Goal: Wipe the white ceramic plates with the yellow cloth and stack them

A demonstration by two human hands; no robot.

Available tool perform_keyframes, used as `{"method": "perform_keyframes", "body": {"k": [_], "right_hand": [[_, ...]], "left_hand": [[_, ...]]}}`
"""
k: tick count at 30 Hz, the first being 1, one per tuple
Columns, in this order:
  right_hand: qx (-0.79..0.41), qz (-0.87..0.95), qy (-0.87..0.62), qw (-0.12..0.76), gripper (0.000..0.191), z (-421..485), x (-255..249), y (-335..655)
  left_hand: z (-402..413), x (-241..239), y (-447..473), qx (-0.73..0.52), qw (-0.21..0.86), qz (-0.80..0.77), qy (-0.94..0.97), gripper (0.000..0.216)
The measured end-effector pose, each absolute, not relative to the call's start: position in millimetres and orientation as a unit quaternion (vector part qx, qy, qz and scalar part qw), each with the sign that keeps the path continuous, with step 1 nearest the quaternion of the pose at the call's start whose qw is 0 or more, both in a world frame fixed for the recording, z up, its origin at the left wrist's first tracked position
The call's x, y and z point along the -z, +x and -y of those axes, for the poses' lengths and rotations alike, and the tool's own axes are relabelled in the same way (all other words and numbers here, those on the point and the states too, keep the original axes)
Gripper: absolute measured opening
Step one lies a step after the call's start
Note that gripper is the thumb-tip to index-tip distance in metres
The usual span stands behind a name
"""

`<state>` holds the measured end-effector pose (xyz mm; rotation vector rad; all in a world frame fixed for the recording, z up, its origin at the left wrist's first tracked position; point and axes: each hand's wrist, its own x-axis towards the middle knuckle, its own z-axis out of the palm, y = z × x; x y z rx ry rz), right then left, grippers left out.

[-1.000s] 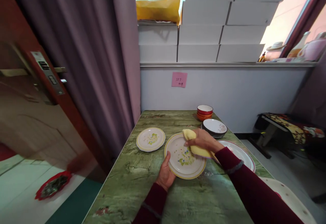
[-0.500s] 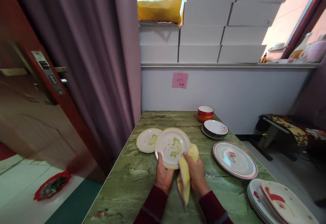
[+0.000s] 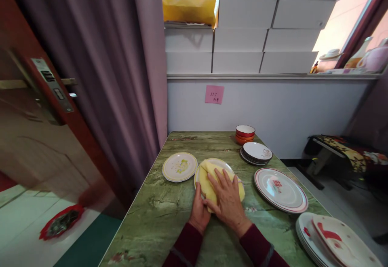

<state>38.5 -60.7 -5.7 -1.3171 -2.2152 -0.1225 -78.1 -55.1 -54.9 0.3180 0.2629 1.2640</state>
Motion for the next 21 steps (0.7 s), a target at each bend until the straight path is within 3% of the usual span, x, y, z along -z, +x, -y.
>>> {"method": "perform_keyframes", "body": {"k": [4,9,16,18,21], "right_hand": [[0.073,0.799,-0.524,0.285,0.065,70.4,20.2,36.7],[0.069,0.849,-0.462,0.247,0.060,64.3,28.1,37.3],[0.110,0.814,-0.484,0.302,0.064,21.2,-6.1,48.3],[0.064,0.762,-0.538,0.355,0.069,12.6,-14.7,55.8],[-0.103,0.649,-0.616,0.435,0.079,7.3,-16.6,66.8]], "left_hand": [[54.1,55.0,-79.2,-0.592,0.784,-0.100,0.156,0.060],[55.3,61.5,-76.2,-0.554,0.808,-0.089,0.179,0.063],[55.2,58.4,-69.8,-0.568,0.796,-0.113,0.177,0.057],[52.5,60.3,-71.1,-0.592,0.779,-0.117,0.171,0.057],[47.8,63.2,-76.0,-0.626,0.756,-0.117,0.152,0.061]]}}
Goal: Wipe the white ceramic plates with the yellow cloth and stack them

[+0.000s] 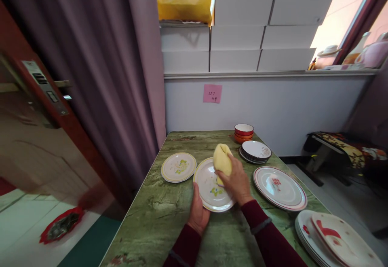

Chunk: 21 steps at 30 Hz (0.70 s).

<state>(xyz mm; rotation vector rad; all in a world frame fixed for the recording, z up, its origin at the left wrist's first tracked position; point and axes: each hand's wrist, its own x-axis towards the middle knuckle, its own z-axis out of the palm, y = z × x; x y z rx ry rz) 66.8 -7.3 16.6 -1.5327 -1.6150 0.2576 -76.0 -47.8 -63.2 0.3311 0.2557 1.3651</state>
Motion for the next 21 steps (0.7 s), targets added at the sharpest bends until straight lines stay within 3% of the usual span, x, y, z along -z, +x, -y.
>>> {"method": "perform_keyframes", "body": {"k": [4,7,10,14,21], "right_hand": [[-0.369,0.473,-0.591,0.539,0.083,17.3,-3.6,63.1],[-0.469,0.305,-0.521,0.645,0.090,35.4,9.0,39.3],[-0.482,0.173,-0.484,0.709,0.087,51.8,20.4,12.5],[-0.498,0.100,-0.465,0.725,0.075,55.5,29.0,6.3],[-0.439,0.237,-0.508,0.702,0.076,37.1,9.9,59.5]], "left_hand": [[43.8,62.2,-81.7,-0.679,0.713,-0.124,0.122,0.060],[44.5,60.3,-81.0,-0.695,0.698,-0.124,0.120,0.060],[49.0,59.2,-75.3,-0.675,0.717,-0.106,0.135,0.063],[57.2,54.7,-67.2,-0.630,0.757,-0.073,0.158,0.061],[54.9,50.4,-82.5,-0.602,0.773,-0.032,0.196,0.053]]}}
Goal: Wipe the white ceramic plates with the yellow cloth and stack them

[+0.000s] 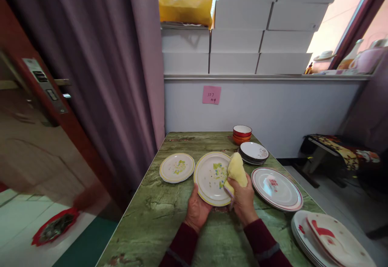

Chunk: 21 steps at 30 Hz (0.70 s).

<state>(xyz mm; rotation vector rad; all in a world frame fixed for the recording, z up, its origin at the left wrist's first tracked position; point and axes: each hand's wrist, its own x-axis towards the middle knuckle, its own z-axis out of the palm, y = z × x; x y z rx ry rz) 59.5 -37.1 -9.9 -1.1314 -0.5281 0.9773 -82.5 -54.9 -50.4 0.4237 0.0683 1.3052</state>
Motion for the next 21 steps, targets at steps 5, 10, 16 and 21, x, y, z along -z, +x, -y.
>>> {"method": "perform_keyframes", "body": {"k": [5,10,16,21], "right_hand": [[-0.372,0.423,-0.554,0.613,0.073,25.5,-6.7,81.0],[-0.215,0.566,-0.581,0.544,0.070,18.0,-8.9,84.1],[0.060,0.715,-0.555,0.420,0.064,49.1,21.7,73.1],[0.100,0.824,-0.477,0.288,0.056,82.0,36.4,43.2]], "left_hand": [[49.5,56.0,-88.6,-0.569,0.794,-0.018,0.216,0.064],[47.5,62.1,-83.7,-0.598,0.777,-0.035,0.194,0.066],[44.1,66.9,-89.5,-0.652,0.741,-0.055,0.153,0.060],[53.0,63.4,-85.5,-0.602,0.779,-0.042,0.171,0.064]]}}
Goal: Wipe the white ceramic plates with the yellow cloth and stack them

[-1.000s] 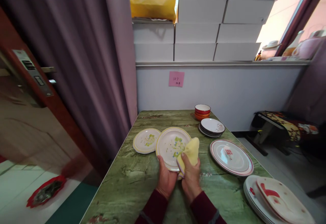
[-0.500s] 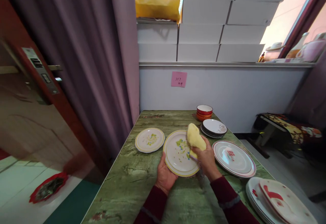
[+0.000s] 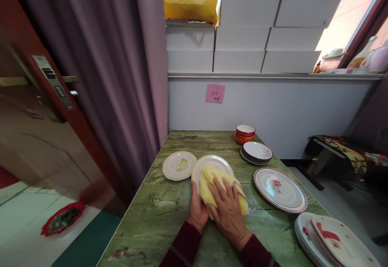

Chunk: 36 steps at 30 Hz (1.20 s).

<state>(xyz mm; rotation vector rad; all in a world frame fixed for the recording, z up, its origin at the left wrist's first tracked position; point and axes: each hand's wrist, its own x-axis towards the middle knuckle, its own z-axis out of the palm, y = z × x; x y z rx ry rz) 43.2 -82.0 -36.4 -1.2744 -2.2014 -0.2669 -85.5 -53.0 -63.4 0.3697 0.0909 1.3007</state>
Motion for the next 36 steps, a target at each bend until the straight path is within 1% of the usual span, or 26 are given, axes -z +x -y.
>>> {"method": "perform_keyframes", "body": {"k": [2,4,6,9,11,13,15,16,19,23,26,28,30,33,35,36], "right_hand": [[0.089,0.853,-0.442,0.264,0.061,78.9,28.6,35.7],[0.083,0.859,-0.430,0.265,0.063,66.3,14.8,35.5],[0.082,0.840,-0.450,0.291,0.063,48.8,-0.8,42.4],[0.041,0.761,-0.528,0.375,0.067,24.8,-19.0,60.0],[-0.058,0.679,-0.585,0.440,0.072,15.2,-24.8,71.3],[-0.226,0.581,-0.609,0.491,0.071,11.6,-26.2,79.5],[-0.396,0.475,-0.575,0.536,0.067,13.4,-25.2,83.9],[-0.460,0.426,-0.543,0.558,0.066,15.9,-24.5,84.6],[-0.567,0.319,-0.456,0.607,0.063,28.0,-23.4,78.2],[-0.664,0.239,-0.365,0.608,0.057,49.6,-23.6,46.1],[-0.690,0.211,-0.308,0.620,0.060,60.2,-25.6,22.9],[-0.700,0.222,-0.284,0.616,0.060,60.9,-27.4,21.7],[-0.734,0.253,-0.270,0.569,0.058,57.3,-28.3,33.0],[-0.801,0.273,-0.254,0.468,0.056,49.8,-26.4,56.1],[-0.819,0.263,-0.244,0.448,0.056,46.2,-24.5,61.8],[-0.815,0.253,-0.243,0.461,0.056,44.9,-24.0,60.3]], "left_hand": [[57.2,59.6,-81.3,-0.568,0.803,-0.042,0.175,0.063],[59.0,55.9,-77.6,-0.564,0.806,-0.050,0.175,0.059],[58.4,53.1,-75.1,-0.574,0.797,-0.062,0.180,0.057],[55.7,51.7,-74.0,-0.588,0.784,-0.076,0.186,0.058],[54.5,51.6,-74.8,-0.597,0.777,-0.081,0.182,0.060],[54.0,50.7,-75.8,-0.610,0.769,-0.083,0.172,0.063],[53.6,47.4,-76.1,-0.623,0.761,-0.086,0.161,0.064],[53.3,44.1,-75.9,-0.629,0.757,-0.091,0.154,0.065],[50.9,26.6,-73.8,-0.661,0.730,-0.120,0.126,0.062],[44.8,-6.2,-69.6,-0.723,0.671,-0.142,0.087,0.062],[41.8,-21.7,-68.5,-0.730,0.666,-0.130,0.087,0.067],[42.0,-23.8,-70.2,-0.724,0.672,-0.128,0.091,0.068],[43.7,-21.3,-73.7,-0.719,0.676,-0.138,0.089,0.067],[47.8,-16.4,-78.2,-0.713,0.676,-0.159,0.095,0.066],[50.7,-15.4,-78.3,-0.705,0.679,-0.169,0.115,0.065],[52.1,-15.7,-77.2,-0.701,0.679,-0.174,0.129,0.065]]}}
